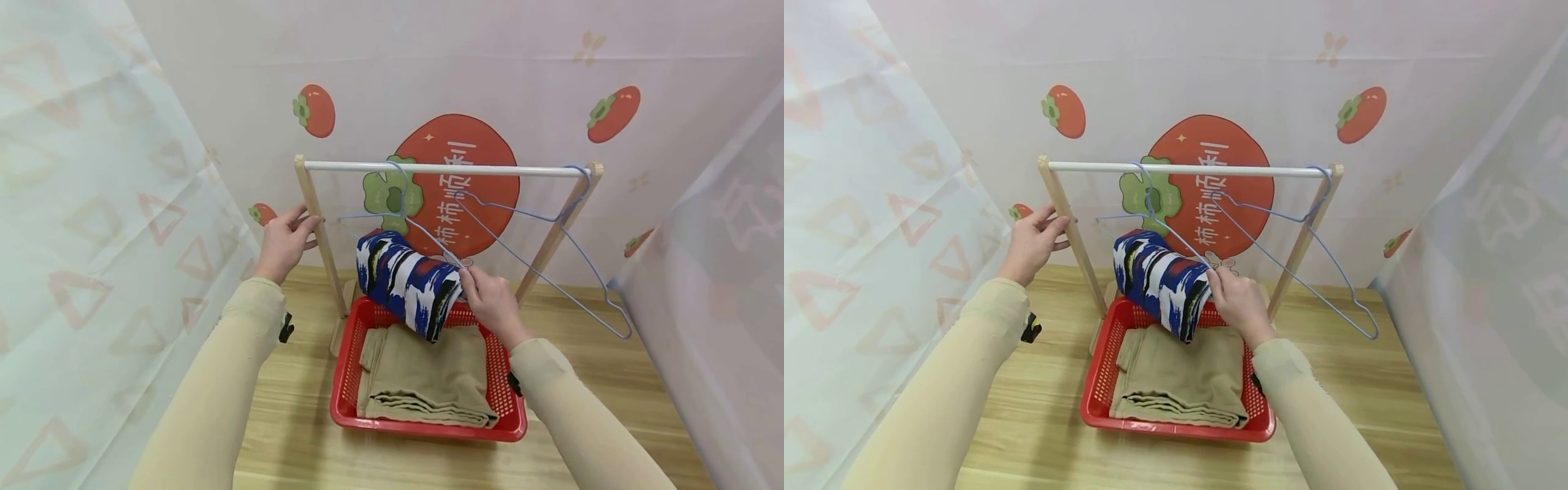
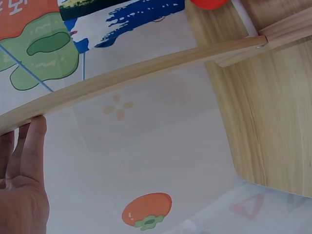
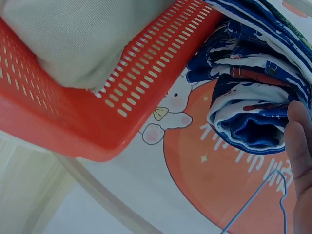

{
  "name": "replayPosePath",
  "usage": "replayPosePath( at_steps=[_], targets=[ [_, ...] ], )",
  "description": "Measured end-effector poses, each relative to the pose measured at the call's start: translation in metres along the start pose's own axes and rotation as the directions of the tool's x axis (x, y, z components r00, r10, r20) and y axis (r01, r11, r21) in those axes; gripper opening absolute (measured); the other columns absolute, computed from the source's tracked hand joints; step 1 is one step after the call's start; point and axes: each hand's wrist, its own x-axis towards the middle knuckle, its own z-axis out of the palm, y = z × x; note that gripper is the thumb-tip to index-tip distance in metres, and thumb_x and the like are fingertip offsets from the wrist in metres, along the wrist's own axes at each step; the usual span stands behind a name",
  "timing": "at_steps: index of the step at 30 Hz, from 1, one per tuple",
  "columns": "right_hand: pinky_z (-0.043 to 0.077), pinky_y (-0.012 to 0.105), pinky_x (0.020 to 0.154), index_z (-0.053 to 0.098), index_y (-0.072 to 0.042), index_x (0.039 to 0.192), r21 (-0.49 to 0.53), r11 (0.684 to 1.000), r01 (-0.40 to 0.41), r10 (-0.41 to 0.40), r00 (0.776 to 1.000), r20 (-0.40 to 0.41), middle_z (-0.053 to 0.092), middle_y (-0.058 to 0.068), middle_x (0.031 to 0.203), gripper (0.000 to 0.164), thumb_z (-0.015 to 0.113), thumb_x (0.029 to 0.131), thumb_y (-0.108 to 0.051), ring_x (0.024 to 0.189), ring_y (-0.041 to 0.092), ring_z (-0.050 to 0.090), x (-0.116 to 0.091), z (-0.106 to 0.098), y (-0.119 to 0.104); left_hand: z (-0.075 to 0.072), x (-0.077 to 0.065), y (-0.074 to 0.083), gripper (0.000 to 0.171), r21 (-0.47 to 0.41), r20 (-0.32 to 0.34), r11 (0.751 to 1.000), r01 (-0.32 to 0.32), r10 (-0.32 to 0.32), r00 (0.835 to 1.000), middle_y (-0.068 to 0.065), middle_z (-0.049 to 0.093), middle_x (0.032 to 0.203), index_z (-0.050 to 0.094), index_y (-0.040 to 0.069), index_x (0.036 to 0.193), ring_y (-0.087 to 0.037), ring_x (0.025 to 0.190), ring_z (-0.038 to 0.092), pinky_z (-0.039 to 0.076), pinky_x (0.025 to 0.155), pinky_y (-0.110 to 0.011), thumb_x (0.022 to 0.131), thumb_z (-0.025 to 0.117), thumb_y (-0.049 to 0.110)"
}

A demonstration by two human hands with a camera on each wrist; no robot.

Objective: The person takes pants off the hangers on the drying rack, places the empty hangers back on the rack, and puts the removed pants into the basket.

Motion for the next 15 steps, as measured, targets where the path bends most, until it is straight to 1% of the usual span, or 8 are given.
replayPosePath(
  at_steps=[2,3,6,8,10,13,15],
  targets=[
    [0.033,0.028,0.047,0.052,-0.008,0.081,-0.006,0.999,0.036,-0.036,0.999,-0.016,0.038,-0.003,0.056,0.023,0.056,0.104,-0.010,0.047,0.011,0.035,0.0002,-0.0003,0.0013,-0.0003,0.0001,-0.0004,0.053,-0.002,0.002,1.000,0.001,-0.001,1.000,-0.018,0.068,0.131,0.050,0.017,0.152,-0.029,0.122,0.065,0.058,0.091,-0.042,0.103,0.062,0.032],
    [0.033,0.027,0.046,0.052,-0.008,0.080,-0.003,0.999,0.041,-0.041,0.999,-0.016,0.039,-0.003,0.056,0.024,0.057,0.103,-0.010,0.047,0.011,0.035,0.0005,-0.0009,0.0016,-0.0006,0.0001,-0.0007,0.053,-0.002,0.002,1.000,0.000,0.000,1.000,-0.018,0.068,0.131,0.049,0.017,0.153,-0.029,0.122,0.065,0.058,0.091,-0.041,0.103,0.062,0.032],
    [0.038,0.028,0.046,0.052,-0.010,0.077,0.022,1.000,0.021,-0.021,1.000,0.000,0.047,-0.001,0.057,0.027,0.060,0.103,-0.013,0.047,0.012,0.041,0.0016,-0.0030,0.0025,-0.0010,0.0001,-0.0014,0.054,0.003,0.005,1.000,-0.004,0.004,1.000,-0.018,0.068,0.130,0.049,0.017,0.153,-0.028,0.123,0.065,0.059,0.090,-0.040,0.103,0.061,0.033],
    [0.048,0.032,0.050,0.055,-0.009,0.078,0.043,0.999,-0.016,0.015,1.000,0.024,0.057,0.003,0.060,0.027,0.060,0.104,-0.016,0.050,0.016,0.053,0.0020,-0.0046,0.0022,-0.0009,0.0002,-0.0020,0.053,0.017,0.004,1.000,-0.013,0.013,1.000,-0.018,0.069,0.129,0.050,0.016,0.152,-0.028,0.122,0.065,0.059,0.089,-0.039,0.104,0.061,0.033],
    [0.057,0.039,0.057,0.060,-0.006,0.083,0.059,0.998,-0.037,0.035,0.999,0.036,0.066,0.008,0.065,0.024,0.059,0.104,-0.017,0.056,0.022,0.064,0.0023,-0.0052,0.0021,-0.0008,0.0001,-0.0016,0.052,0.029,0.006,0.999,-0.021,0.020,1.000,-0.018,0.069,0.129,0.051,0.015,0.152,-0.029,0.123,0.065,0.059,0.089,-0.040,0.104,0.060,0.032],
    [0.061,0.046,0.065,0.063,-0.003,0.091,0.051,0.998,-0.038,0.036,0.998,0.044,0.071,0.014,0.072,0.021,0.056,0.106,-0.016,0.063,0.026,0.070,0.0027,-0.0057,0.0014,-0.0006,0.0001,-0.0008,0.051,0.039,0.008,0.999,-0.025,0.025,1.000,-0.018,0.069,0.129,0.051,0.014,0.151,-0.029,0.124,0.065,0.059,0.089,-0.039,0.104,0.060,0.031],
    [0.061,0.046,0.066,0.062,-0.002,0.093,0.031,0.999,-0.029,0.028,0.999,0.034,0.070,0.014,0.072,0.019,0.056,0.106,-0.015,0.063,0.026,0.070,0.0027,-0.0062,0.0007,-0.0006,0.0000,-0.0001,0.051,0.039,0.010,0.999,-0.024,0.024,1.000,-0.019,0.069,0.129,0.051,0.013,0.151,-0.030,0.124,0.064,0.059,0.089,-0.039,0.104,0.060,0.031]
  ],
)
